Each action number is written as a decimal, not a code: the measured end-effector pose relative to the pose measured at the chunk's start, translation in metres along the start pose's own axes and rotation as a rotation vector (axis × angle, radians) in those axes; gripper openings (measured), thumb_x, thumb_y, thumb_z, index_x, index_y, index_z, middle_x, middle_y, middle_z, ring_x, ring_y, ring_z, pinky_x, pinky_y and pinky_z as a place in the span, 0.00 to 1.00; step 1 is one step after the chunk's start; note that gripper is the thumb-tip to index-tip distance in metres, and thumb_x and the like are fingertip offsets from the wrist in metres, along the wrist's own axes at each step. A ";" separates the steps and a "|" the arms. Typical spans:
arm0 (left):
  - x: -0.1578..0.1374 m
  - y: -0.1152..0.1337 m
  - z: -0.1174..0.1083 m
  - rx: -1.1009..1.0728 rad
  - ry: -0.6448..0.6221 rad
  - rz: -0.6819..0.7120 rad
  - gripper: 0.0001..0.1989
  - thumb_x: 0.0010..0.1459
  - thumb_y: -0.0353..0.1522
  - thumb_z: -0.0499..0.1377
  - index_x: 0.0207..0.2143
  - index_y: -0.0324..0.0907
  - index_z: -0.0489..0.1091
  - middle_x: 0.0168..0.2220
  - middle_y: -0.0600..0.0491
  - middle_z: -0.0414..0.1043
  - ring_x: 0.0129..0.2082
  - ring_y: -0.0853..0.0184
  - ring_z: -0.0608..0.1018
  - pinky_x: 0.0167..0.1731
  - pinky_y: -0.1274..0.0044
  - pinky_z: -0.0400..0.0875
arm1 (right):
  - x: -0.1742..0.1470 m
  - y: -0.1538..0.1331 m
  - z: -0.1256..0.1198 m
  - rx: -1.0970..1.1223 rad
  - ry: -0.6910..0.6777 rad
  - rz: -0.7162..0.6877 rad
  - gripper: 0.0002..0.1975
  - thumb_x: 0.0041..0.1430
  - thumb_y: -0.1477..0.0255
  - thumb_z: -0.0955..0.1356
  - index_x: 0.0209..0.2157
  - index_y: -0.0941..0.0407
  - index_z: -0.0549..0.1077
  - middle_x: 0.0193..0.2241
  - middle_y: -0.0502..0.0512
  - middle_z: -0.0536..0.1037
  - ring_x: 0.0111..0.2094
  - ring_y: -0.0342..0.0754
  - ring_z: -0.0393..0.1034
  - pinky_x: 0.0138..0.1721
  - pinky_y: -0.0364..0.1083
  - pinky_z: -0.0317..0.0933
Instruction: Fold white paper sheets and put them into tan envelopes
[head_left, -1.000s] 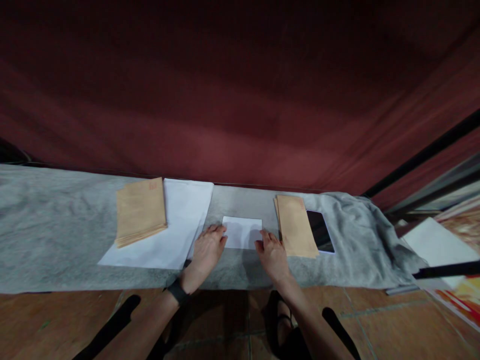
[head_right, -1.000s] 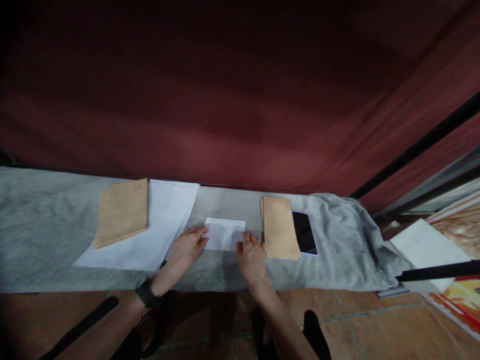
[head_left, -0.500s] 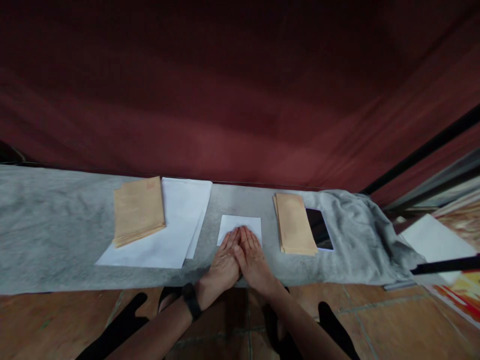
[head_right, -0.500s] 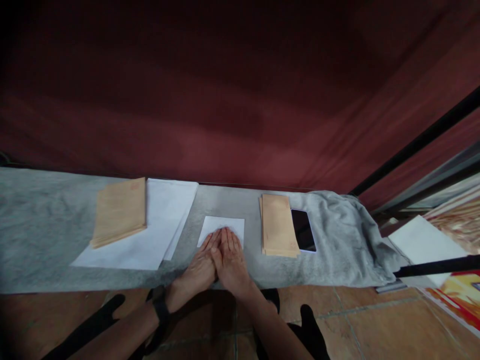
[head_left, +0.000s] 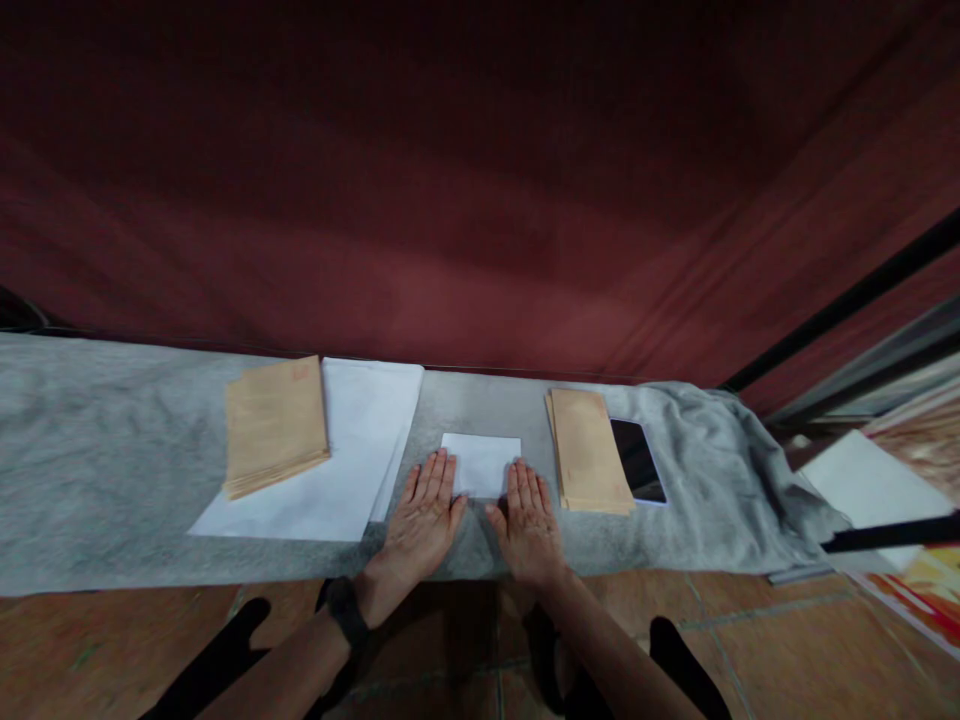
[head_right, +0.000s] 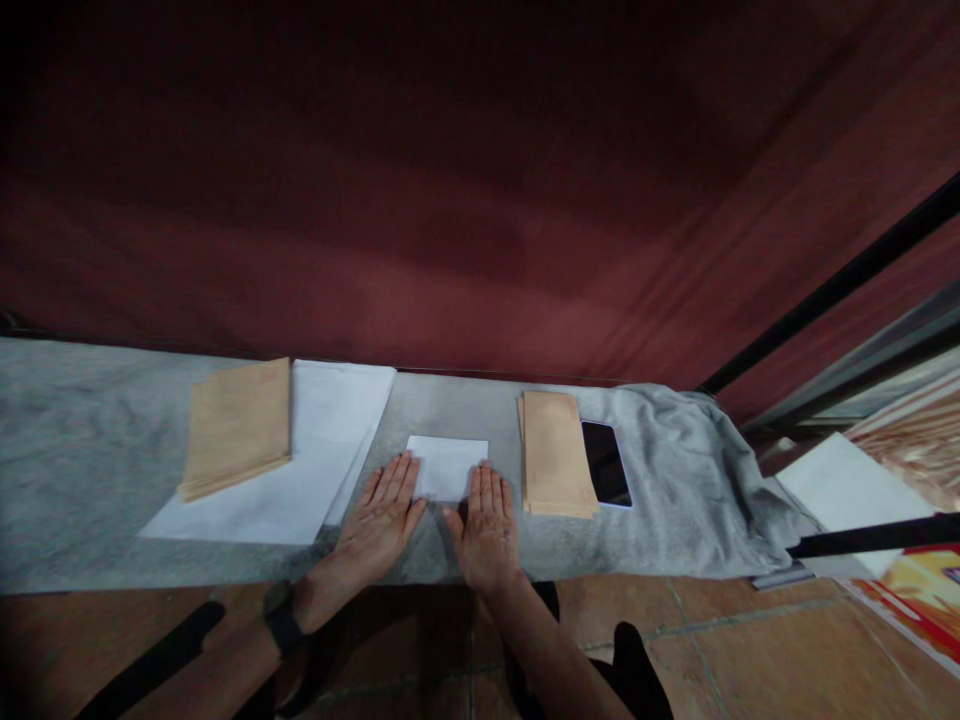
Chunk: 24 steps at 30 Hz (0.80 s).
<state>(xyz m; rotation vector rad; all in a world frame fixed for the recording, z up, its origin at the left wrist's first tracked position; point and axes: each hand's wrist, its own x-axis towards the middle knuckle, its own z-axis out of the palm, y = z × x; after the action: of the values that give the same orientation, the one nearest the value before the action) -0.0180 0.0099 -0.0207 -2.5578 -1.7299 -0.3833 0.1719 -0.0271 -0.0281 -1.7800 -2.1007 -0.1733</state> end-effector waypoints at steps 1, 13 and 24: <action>0.000 -0.002 -0.001 0.007 -0.003 -0.009 0.30 0.67 0.38 0.44 0.67 0.29 0.54 0.69 0.38 0.49 0.70 0.56 0.53 0.67 0.60 0.49 | -0.001 0.002 0.000 -0.011 -0.003 0.006 0.34 0.71 0.57 0.57 0.68 0.68 0.52 0.67 0.72 0.57 0.68 0.59 0.51 0.66 0.59 0.49; 0.018 0.004 -0.012 -0.006 0.038 -0.081 0.29 0.65 0.33 0.44 0.65 0.25 0.55 0.68 0.34 0.52 0.70 0.54 0.52 0.67 0.60 0.49 | 0.014 0.002 -0.006 0.075 -0.023 0.135 0.30 0.73 0.61 0.53 0.66 0.67 0.58 0.65 0.71 0.60 0.68 0.59 0.50 0.65 0.61 0.51; 0.047 0.024 0.032 -0.078 -0.017 0.190 0.34 0.65 0.29 0.47 0.71 0.37 0.39 0.70 0.39 0.46 0.70 0.58 0.53 0.67 0.59 0.51 | 0.066 -0.023 0.011 0.255 -0.094 0.087 0.26 0.73 0.66 0.50 0.65 0.60 0.61 0.64 0.61 0.64 0.67 0.49 0.54 0.66 0.54 0.53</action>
<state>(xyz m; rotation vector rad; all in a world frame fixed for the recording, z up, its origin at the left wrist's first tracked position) 0.0266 0.0483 -0.0385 -2.7573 -1.4867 -0.4294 0.1389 0.0335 -0.0104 -1.7502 -1.9993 0.1967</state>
